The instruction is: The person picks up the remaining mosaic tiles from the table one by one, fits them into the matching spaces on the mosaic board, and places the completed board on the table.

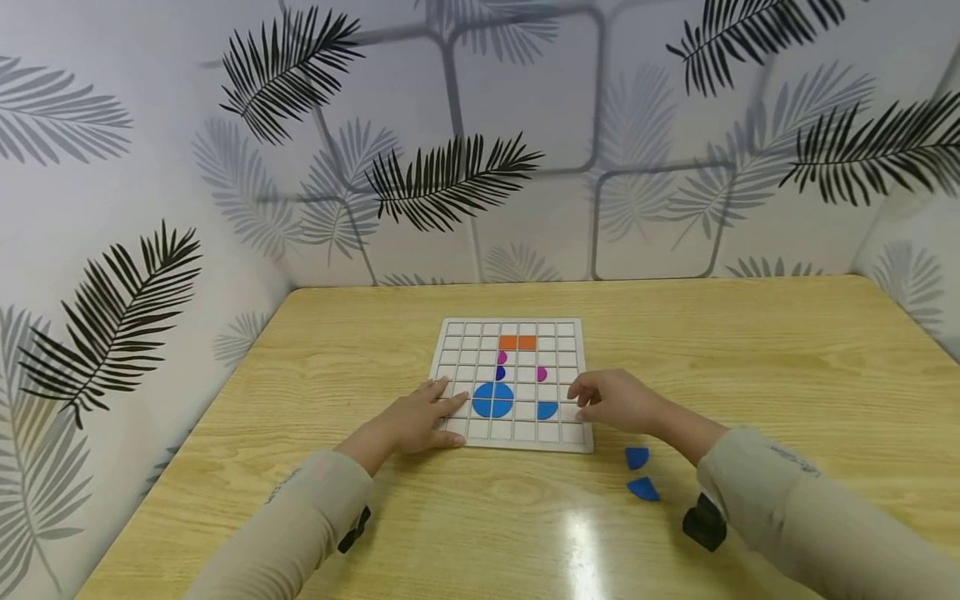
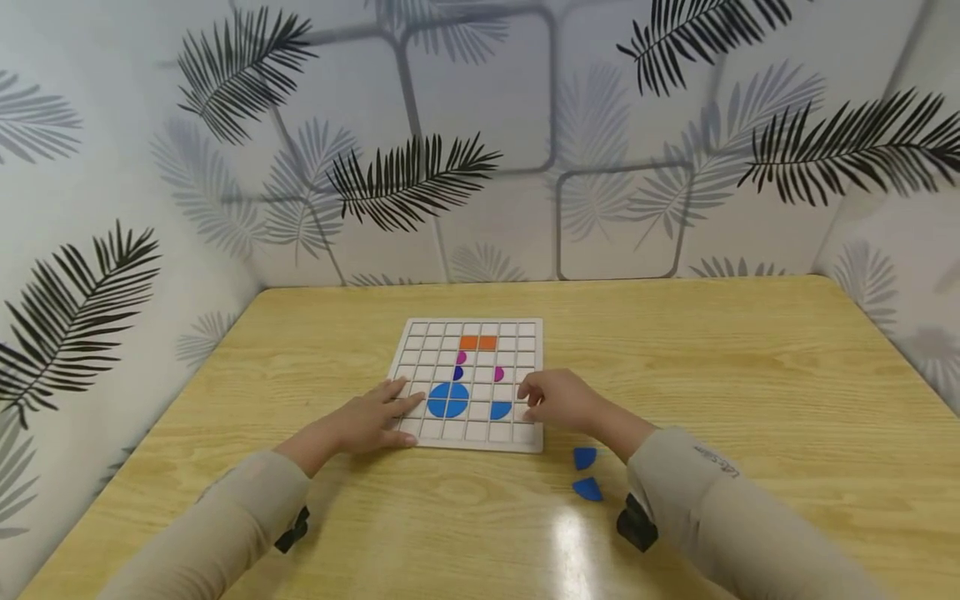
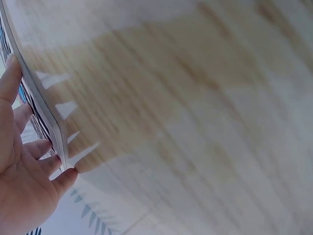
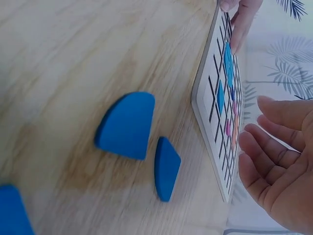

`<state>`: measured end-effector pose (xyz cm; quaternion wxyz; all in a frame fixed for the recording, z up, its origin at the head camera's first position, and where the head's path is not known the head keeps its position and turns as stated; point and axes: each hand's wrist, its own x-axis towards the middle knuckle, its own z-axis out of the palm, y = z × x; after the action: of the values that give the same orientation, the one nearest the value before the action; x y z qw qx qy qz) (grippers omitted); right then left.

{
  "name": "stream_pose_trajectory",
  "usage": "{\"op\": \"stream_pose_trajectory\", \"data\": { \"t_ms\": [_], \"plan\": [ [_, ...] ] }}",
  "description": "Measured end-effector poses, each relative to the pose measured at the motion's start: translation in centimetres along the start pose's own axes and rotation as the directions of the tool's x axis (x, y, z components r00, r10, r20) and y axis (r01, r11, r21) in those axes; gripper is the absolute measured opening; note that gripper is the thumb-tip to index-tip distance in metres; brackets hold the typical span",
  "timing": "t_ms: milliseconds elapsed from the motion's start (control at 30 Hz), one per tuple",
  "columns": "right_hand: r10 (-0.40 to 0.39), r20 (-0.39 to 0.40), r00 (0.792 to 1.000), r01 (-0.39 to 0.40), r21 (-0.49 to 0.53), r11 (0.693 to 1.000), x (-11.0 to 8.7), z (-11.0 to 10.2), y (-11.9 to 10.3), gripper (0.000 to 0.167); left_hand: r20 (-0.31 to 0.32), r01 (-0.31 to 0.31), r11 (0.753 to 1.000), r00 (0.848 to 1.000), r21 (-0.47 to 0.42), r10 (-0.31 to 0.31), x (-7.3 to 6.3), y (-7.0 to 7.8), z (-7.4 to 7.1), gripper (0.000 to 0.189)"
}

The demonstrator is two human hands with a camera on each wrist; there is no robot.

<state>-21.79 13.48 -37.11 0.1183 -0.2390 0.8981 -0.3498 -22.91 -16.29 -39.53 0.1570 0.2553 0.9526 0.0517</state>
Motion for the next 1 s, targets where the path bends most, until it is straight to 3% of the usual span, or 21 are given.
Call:
{"op": "stream_pose_trajectory", "data": {
  "t_ms": [433, 733, 1000],
  "plan": [
    [0.0, 0.009, 1.0, 0.0, -0.027, 1.0, -2.9, -1.3, 1.1, 0.021, -0.003, 0.022, 1.0, 1.0, 0.003, -0.022, 0.1, 0.1, 0.0, 0.068],
    [-0.02, 0.057, 0.998, 0.022, -0.036, 0.999, -4.5, -1.9, 2.2, 0.023, -0.004, 0.038, 0.999, 0.999, -0.011, -0.038, 0.1, 0.2, 0.0, 0.068],
    [0.017, 0.11, 0.994, -0.01, -0.064, 0.998, -5.0, -1.7, 2.9, 0.024, -0.001, 0.035, 0.999, 0.999, -0.001, -0.035, 0.1, 0.2, 0.1, 0.068]
  ]
}}
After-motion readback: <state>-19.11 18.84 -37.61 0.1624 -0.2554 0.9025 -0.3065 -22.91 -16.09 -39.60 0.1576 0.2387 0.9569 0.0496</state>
